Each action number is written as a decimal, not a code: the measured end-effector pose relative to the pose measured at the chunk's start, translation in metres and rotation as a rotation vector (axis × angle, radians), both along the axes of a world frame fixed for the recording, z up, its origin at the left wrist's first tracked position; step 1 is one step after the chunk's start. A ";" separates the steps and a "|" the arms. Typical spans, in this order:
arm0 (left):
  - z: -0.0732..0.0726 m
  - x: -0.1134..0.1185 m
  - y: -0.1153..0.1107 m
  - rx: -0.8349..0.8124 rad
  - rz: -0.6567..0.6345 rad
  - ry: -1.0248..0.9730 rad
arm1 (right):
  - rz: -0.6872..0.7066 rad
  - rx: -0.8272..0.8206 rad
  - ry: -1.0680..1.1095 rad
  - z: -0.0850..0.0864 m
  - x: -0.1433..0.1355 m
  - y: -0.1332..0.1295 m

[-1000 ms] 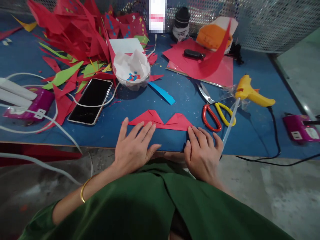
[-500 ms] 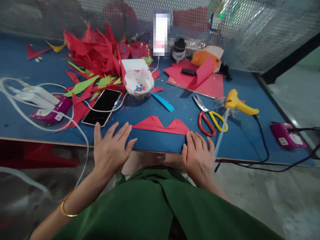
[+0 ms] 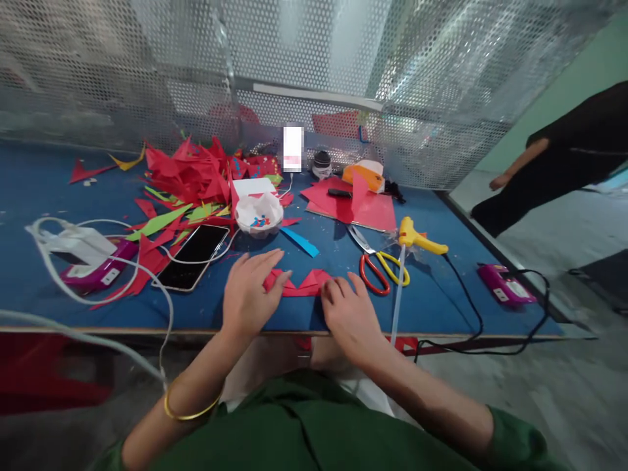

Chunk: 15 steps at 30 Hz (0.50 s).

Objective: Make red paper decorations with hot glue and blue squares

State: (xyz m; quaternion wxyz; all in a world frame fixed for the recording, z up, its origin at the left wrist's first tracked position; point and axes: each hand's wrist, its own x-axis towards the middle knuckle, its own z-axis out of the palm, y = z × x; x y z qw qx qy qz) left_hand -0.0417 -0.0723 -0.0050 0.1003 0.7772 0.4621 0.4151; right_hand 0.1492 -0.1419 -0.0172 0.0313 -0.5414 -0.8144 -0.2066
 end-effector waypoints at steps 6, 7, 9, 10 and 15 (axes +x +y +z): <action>0.021 0.043 0.041 -0.659 -0.206 -0.838 | 0.094 -0.184 -0.106 0.007 -0.004 0.021; 0.023 0.046 0.050 -0.729 -0.203 -0.905 | 0.098 -0.199 -0.115 0.008 -0.004 0.022; 0.027 0.050 0.067 -0.855 -0.182 -0.995 | 0.113 -0.224 -0.129 0.011 -0.003 0.023; 0.029 0.052 0.075 -0.903 -0.169 -1.018 | 0.123 -0.235 -0.138 0.013 -0.002 0.024; 0.039 0.065 0.099 -0.922 -0.193 -0.947 | 0.174 -0.268 -0.179 0.022 -0.001 0.029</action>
